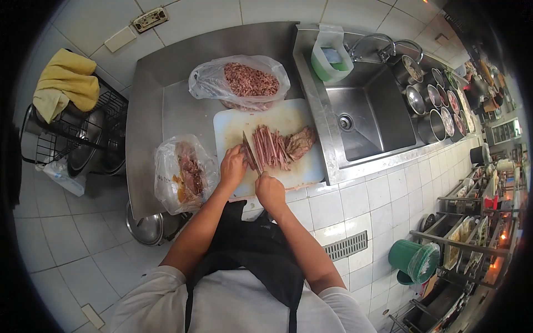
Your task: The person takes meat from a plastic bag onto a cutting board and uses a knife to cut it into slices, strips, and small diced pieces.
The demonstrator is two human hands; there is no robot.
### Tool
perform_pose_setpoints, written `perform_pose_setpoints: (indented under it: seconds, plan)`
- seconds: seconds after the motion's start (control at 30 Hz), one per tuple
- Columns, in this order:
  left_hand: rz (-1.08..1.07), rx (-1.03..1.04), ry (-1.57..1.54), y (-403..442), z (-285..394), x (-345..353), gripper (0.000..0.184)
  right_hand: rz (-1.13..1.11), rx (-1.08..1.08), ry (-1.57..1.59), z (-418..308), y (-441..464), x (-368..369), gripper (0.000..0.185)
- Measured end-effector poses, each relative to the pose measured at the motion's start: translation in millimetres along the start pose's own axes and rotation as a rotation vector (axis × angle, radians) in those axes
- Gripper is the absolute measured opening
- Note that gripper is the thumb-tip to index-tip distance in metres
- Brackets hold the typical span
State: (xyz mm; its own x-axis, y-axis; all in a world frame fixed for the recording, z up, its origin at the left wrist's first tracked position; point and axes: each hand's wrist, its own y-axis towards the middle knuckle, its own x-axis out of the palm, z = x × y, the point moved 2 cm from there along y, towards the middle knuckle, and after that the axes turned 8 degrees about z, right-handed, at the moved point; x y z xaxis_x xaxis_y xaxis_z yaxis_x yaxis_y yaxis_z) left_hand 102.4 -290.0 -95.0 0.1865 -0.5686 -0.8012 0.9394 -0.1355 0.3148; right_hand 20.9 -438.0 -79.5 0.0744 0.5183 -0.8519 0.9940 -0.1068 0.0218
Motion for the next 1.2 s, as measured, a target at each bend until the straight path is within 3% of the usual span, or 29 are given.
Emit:
perform_pose_setpoints:
  seconds: [0.23, 0.57, 0.87, 1.2]
  plan:
    - [-0.075, 0.066, 0.036, 1.4, -6.3, 2.1, 0.019, -0.035, 0.015, -0.004, 3.2, -0.4, 17.8, 0.025]
    - [-0.064, 0.08, 0.045, 3.8, -6.5, 1.9, 0.017, 0.016, 0.026, 0.12, 5.7, 29.2, 24.7, 0.028]
    - [-0.01, 0.061, -0.029, -1.4, -8.1, -2.7, 0.037, 0.058, 0.071, 0.02, 11.6, 9.4, 17.3, 0.026]
    - [0.067, 0.027, -0.033, -2.8, -9.9, 2.0, 0.035, 0.057, -0.025, -0.009, -5.5, -2.6, 10.1, 0.025]
